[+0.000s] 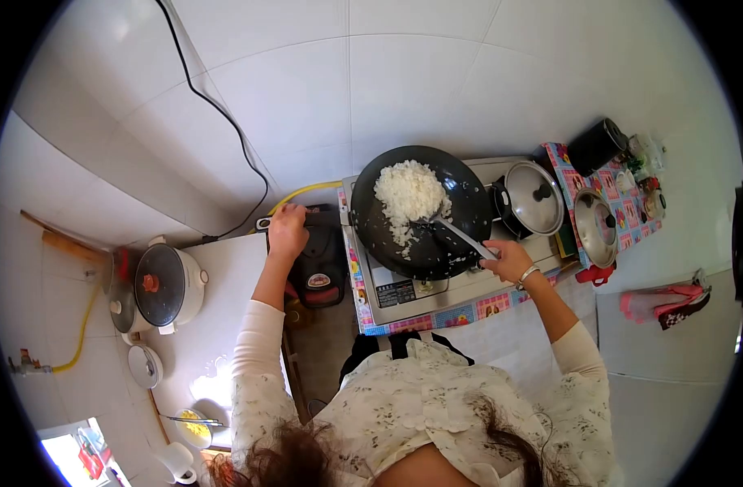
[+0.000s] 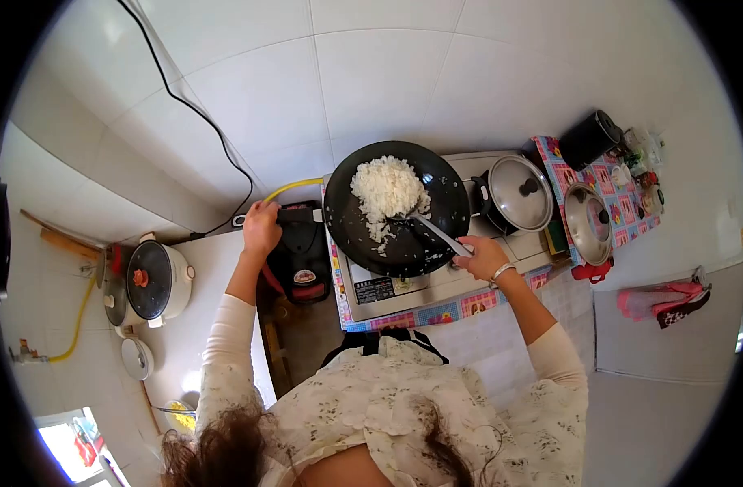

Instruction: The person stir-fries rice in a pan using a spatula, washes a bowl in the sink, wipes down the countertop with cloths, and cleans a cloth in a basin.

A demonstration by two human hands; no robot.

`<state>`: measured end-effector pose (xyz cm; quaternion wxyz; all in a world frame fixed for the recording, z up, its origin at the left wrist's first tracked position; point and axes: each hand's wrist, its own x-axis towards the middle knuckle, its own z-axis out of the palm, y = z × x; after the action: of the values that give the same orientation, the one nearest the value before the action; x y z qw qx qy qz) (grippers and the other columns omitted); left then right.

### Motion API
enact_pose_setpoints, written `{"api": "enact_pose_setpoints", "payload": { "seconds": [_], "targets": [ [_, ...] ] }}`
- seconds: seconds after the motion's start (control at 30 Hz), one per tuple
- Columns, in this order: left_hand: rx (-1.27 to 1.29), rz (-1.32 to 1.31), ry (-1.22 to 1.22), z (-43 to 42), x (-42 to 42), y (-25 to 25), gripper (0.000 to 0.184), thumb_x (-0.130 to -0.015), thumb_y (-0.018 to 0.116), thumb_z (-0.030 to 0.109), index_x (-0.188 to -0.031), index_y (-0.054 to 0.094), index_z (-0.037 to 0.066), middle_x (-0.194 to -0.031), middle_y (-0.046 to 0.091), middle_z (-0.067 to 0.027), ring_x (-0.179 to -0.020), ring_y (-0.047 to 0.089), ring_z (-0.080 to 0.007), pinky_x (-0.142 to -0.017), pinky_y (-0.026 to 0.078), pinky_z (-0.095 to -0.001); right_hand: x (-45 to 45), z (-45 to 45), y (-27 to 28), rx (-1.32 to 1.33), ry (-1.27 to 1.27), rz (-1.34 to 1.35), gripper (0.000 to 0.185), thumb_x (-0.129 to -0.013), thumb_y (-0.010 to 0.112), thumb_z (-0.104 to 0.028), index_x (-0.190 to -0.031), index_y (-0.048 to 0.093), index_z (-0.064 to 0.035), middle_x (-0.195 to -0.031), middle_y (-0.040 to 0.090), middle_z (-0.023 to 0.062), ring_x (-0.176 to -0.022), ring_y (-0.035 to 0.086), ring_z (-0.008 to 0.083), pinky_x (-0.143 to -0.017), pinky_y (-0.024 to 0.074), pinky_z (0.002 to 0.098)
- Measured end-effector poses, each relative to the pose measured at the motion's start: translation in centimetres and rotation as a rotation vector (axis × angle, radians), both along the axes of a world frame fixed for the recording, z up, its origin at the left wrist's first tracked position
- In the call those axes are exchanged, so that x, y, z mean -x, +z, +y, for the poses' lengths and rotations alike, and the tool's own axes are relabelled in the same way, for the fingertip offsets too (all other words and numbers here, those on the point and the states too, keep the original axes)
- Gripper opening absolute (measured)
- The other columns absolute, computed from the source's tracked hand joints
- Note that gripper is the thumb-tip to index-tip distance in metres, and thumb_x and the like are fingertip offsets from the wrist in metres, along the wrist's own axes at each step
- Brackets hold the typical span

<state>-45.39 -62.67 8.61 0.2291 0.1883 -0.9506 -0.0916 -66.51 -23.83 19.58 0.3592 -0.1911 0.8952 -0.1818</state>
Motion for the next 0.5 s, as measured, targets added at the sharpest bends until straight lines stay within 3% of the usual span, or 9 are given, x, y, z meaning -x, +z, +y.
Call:
{"api": "enact_pose_setpoints", "payload": {
  "seconds": [0.1,0.33,0.5],
  "targets": [
    [0.015,0.017,-0.013,0.0,0.1,-0.2,0.026,-0.058,0.055,-0.006,-0.081,0.059,0.004,-0.081,0.061,-0.012,-0.086,0.057,-0.0304,-0.084,0.043,-0.0369,1.1,1.3,-3.5,0.191,0.317,0.497,0.035,-0.077,0.062,-0.027,-0.105,0.062,-0.0066,-0.076,0.064,0.0184,-0.072,0.062,0.0345,-0.066,0.0491,0.0404],
    [0.03,-0.006,-0.007,0.4,0.1,0.2,0.026,-0.059,0.055,-0.006,-0.082,0.059,0.003,-0.082,0.061,-0.0127,-0.087,0.056,-0.0313,-0.082,0.043,-0.0375,1.2,4.6,-0.5,-0.038,0.573,0.851,0.041,-0.079,0.06,-0.024,-0.117,0.051,-0.0144,-0.077,0.06,0.0111,-0.064,0.059,0.0313,-0.056,0.0467,0.0427],
    [0.047,0.005,-0.014,0.4,0.0,0.2,0.026,-0.058,0.055,-0.006,-0.083,0.059,0.003,-0.082,0.061,-0.0127,-0.088,0.056,-0.031,-0.082,0.043,-0.0377,1.7,3.9,3.6,-0.042,0.617,0.962,0.038,-0.077,0.062,-0.016,-0.114,0.054,-0.0141,-0.079,0.056,0.0098,-0.062,0.059,0.0295,-0.055,0.0476,0.04]
  ]
}}
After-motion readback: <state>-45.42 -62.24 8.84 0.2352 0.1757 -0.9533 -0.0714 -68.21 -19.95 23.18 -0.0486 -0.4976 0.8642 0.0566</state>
